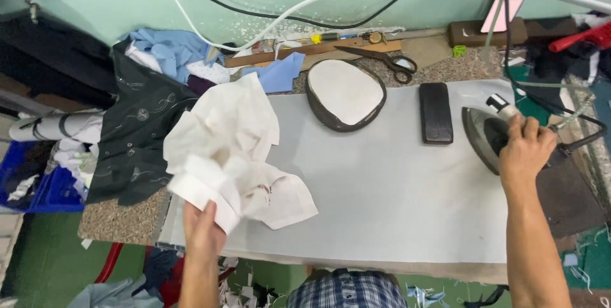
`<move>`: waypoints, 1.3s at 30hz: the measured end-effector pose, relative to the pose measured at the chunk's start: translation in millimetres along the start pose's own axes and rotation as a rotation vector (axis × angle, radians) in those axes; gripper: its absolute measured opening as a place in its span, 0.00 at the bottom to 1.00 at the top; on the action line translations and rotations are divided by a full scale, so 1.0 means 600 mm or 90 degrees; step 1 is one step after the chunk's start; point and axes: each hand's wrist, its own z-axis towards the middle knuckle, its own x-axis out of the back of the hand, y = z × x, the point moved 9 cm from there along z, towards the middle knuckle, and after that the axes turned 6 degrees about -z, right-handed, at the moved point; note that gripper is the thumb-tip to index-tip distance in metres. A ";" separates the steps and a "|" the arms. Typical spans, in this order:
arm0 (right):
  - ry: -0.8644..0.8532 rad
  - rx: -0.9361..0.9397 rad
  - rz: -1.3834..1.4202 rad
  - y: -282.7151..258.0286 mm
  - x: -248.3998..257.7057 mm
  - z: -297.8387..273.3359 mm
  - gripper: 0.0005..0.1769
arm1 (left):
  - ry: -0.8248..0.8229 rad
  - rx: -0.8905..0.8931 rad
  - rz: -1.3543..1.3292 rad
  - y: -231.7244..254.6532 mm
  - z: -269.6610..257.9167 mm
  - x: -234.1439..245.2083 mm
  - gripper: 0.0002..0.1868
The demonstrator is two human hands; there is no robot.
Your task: The person irons a white shirt on a flat ironing board using a steam iron and a small pressing pad. They repeatedly reposition the shirt, use the pad to press specific areas like the collar and embroidered sections, and smooth the fabric with their hands.
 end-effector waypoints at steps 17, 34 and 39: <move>-0.602 0.119 0.501 -0.555 -0.027 0.080 0.39 | -0.049 -0.337 -0.067 0.306 -0.085 -0.136 0.30; -0.469 0.193 1.241 -0.530 0.538 0.111 0.38 | -0.487 -0.284 -0.332 0.293 -0.109 -0.027 0.52; -0.500 0.123 1.268 -0.498 0.457 0.107 0.13 | -0.379 -0.328 -0.213 0.297 -0.088 0.014 0.60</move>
